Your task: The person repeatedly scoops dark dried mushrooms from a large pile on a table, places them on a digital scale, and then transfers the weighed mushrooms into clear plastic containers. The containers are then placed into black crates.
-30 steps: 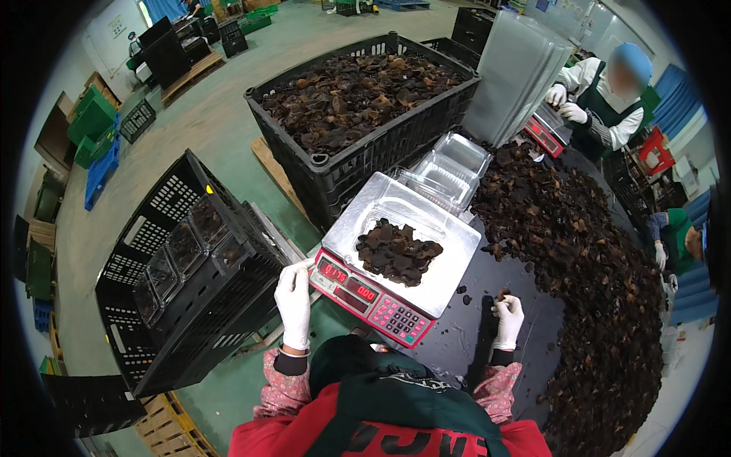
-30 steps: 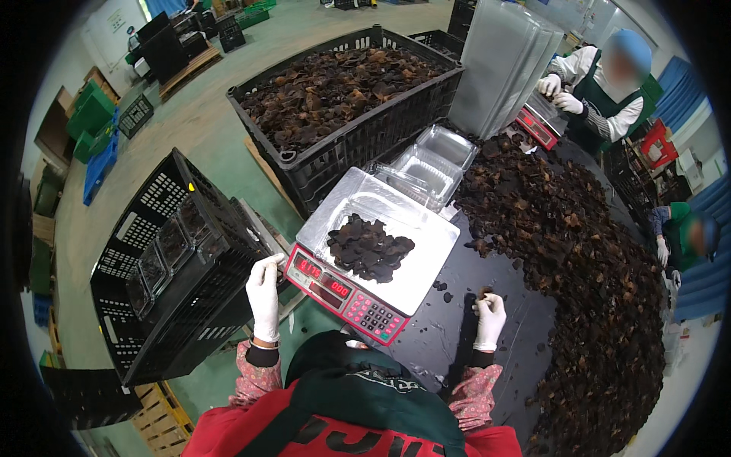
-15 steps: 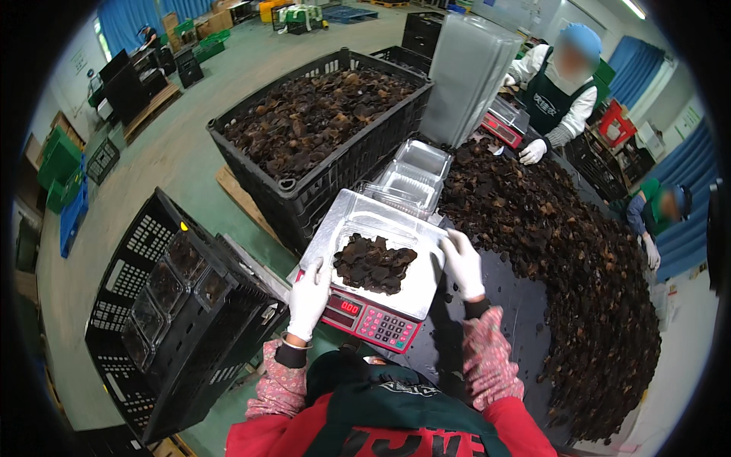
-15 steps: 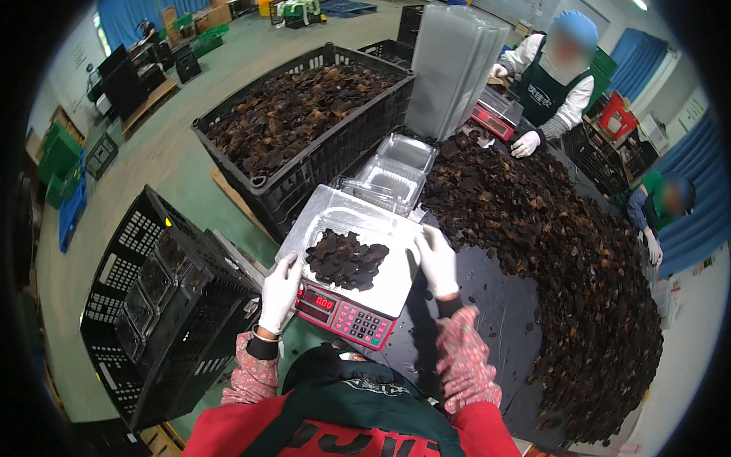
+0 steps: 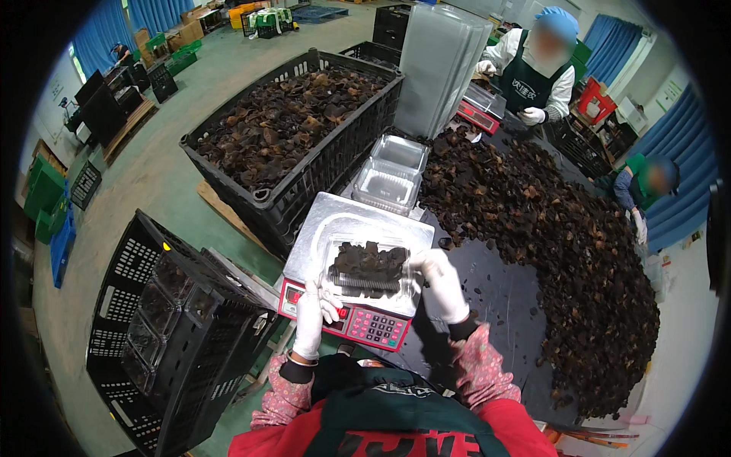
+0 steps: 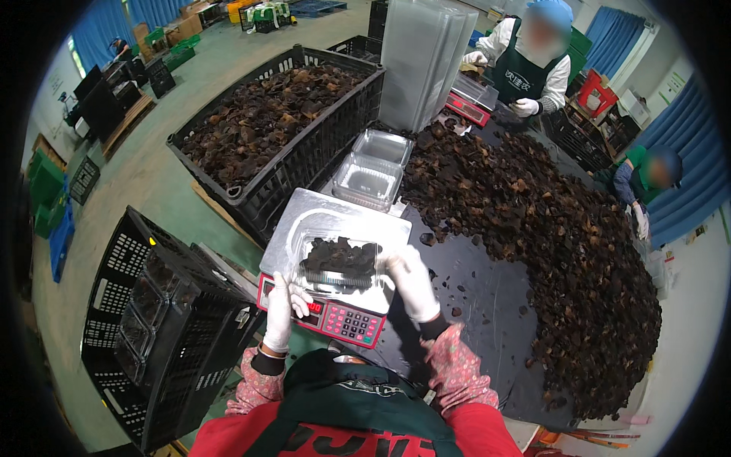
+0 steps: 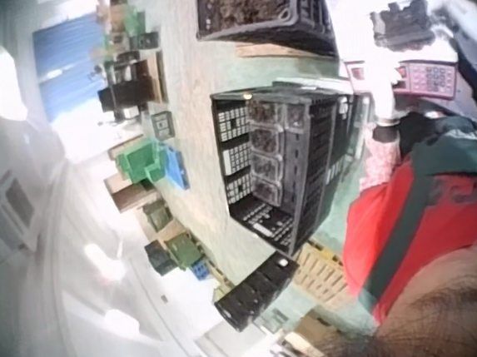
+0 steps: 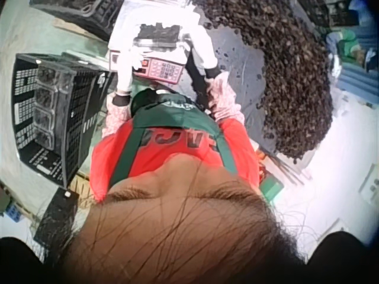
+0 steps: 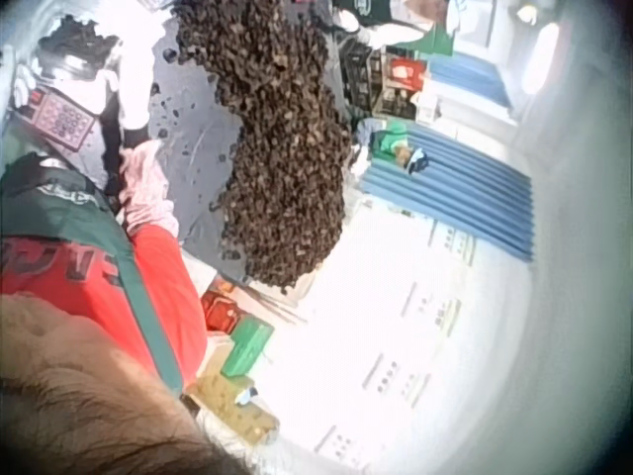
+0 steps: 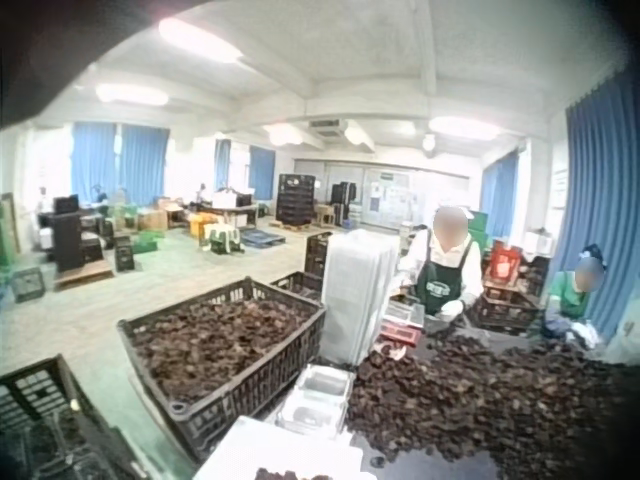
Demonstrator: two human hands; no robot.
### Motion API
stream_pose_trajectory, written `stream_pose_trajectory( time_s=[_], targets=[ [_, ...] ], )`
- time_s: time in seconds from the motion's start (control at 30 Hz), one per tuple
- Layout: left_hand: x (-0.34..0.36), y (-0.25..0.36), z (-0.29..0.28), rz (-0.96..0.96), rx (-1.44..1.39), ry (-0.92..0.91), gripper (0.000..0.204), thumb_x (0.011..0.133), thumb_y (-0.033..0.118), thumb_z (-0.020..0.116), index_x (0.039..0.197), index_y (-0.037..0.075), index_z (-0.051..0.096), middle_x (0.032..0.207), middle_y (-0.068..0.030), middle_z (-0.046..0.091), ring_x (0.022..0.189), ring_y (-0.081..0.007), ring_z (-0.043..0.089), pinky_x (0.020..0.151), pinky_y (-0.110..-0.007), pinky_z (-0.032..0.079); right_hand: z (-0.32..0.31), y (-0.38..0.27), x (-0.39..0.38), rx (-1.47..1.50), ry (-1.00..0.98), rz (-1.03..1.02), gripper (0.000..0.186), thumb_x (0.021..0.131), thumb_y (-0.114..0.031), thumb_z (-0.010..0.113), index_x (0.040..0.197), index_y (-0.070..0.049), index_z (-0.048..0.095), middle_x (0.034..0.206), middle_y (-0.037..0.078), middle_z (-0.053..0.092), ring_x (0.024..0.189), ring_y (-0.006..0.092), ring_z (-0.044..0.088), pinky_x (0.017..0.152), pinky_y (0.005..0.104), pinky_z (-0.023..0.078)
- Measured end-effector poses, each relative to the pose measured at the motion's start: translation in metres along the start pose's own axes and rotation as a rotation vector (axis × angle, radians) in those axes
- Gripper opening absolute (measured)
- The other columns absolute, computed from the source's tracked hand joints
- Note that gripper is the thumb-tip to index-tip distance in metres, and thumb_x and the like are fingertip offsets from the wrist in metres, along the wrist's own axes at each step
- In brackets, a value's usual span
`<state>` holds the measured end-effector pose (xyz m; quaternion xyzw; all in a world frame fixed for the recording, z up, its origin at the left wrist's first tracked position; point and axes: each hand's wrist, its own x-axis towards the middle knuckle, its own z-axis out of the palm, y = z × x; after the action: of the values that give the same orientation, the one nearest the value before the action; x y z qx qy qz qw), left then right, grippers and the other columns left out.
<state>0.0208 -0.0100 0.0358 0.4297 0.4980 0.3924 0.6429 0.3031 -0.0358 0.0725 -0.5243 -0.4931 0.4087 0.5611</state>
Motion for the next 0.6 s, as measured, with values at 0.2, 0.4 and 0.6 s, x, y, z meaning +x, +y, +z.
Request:
stream_pose_trajectory(
  time_s=[0.2,0.4,0.6],
  targets=[
    [-0.008,0.015,0.007,0.012,0.012,-0.047,0.038,0.107,0.034,0.040,0.112,0.001,0.058,0.076,-0.0083,0.067,0.053,-0.0085,0.058,0.049,-0.019,0.043,0.023,-0.003,-0.044,-0.570,0.181,0.143,0.045,0.088,-0.034,0.072,0.114,0.001,0.060,0.099,0.010,0.064,0.073,0.0181,0.060,0.070,0.0305,0.050],
    [-0.012,0.011,0.007,-0.005,-0.096,-0.113,0.033,0.105,0.022,0.046,0.130,0.002,0.052,0.079,-0.0068,0.066,0.064,-0.0097,0.063,0.057,-0.020,0.049,-0.002,-0.002,-0.045,0.207,-0.189,0.646,0.033,0.101,-0.034,0.056,0.106,-0.002,0.061,0.076,0.003,0.067,0.049,0.0070,0.055,0.044,0.0190,0.040],
    [-0.015,0.009,0.014,0.026,-0.109,-0.101,0.034,0.102,0.018,0.048,0.132,0.001,0.051,0.077,-0.0059,0.066,0.059,-0.0088,0.060,0.055,-0.020,0.047,-0.002,-0.004,-0.052,0.316,-0.197,0.655,0.023,0.101,-0.021,0.052,0.099,-0.002,0.063,0.073,0.003,0.066,0.047,0.0054,0.053,0.040,0.0170,0.037]
  ],
)
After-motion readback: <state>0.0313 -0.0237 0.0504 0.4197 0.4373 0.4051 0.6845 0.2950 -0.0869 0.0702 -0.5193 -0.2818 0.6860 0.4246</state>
